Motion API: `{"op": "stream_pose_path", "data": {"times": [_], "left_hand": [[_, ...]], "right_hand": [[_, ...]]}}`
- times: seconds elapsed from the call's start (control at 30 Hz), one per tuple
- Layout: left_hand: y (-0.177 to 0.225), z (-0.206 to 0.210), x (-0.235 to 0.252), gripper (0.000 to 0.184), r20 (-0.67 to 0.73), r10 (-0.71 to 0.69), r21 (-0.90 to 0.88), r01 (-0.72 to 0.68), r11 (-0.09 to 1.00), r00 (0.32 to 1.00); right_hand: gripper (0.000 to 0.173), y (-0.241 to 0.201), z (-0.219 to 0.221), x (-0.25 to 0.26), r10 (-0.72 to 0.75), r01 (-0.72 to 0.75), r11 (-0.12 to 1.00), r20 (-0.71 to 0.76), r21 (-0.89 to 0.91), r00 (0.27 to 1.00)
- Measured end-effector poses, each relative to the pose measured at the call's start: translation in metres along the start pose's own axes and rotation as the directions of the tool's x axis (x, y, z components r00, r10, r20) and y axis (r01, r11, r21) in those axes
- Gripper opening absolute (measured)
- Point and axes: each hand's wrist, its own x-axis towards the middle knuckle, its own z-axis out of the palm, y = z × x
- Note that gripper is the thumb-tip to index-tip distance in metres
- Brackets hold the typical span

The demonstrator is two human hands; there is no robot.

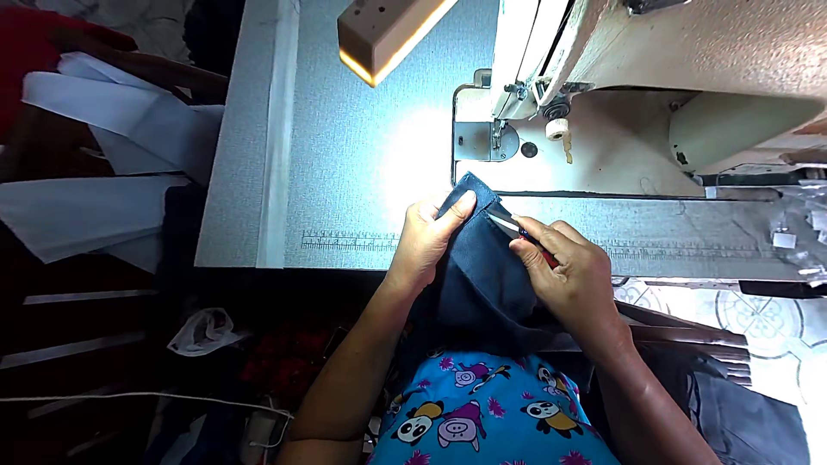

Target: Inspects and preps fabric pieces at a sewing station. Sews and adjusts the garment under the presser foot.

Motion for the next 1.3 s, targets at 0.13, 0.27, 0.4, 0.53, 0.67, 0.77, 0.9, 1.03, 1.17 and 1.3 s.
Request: {"op": "stream_pose_path", "data": {"times": [0.13,0.27,0.4,0.53,0.67,0.77,0.9,1.03,1.17,1.3], "left_hand": [[-0.001,-0.002,0.0,0.017,0.061,0.015,0.02,-0.016,1.0,0.998],[-0.009,0.002,0.0,0.009,0.086,0.176,0.119,-0.186,0.975,0.981],[-0.023,-0.013,0.006,0.023,0.213,0.762,0.697,-0.641,0.321,0.612],[-0.012,-0.015,0.004,0.012,0.408,0.725,0.766,-0.64,0.058,0.554],[-0.002,-0.014,0.002,0.014,0.448,0.654,0.762,-0.642,0.076,0.61],[0.002,-0.009,0.002,0.013,0.469,0.658,0.777,-0.63,0.009,0.589],[0.002,-0.003,0.002,0.015,0.506,0.661,0.792,-0.603,-0.102,0.554],[0.002,-0.009,0.008,0.016,0.514,0.611,0.757,-0.654,0.008,0.602],[0.003,-0.017,0.015,0.016,0.469,0.538,0.67,-0.679,0.3,0.7],[0.0,-0.018,0.02,0.015,0.408,0.436,0.556,-0.597,0.578,0.802]], "right_hand": [[0.051,0.006,0.003,0.01,0.118,-0.134,0.951,0.075,0.278,0.99],[0.008,0.004,0.009,0.029,0.231,-0.381,0.706,0.315,0.597,0.921],[0.019,0.0,0.012,0.031,0.265,-0.432,0.665,0.348,0.609,0.899],[0.015,-0.001,0.018,0.027,0.235,-0.347,0.743,0.262,0.572,0.936],[0.006,-0.003,0.022,0.023,0.172,-0.219,0.88,0.148,0.421,0.974],[0.008,-0.007,0.021,0.022,0.112,-0.142,0.939,0.11,0.315,0.988],[0.013,-0.008,0.023,0.023,0.042,-0.064,0.968,0.094,0.241,0.995],[0.01,-0.001,0.02,0.028,0.054,-0.095,0.957,0.153,0.274,0.987],[0.01,0.009,0.018,0.042,0.088,-0.174,0.905,0.23,0.388,0.969],[0.011,0.011,0.018,0.044,0.078,-0.178,0.887,0.24,0.427,0.968]]}}
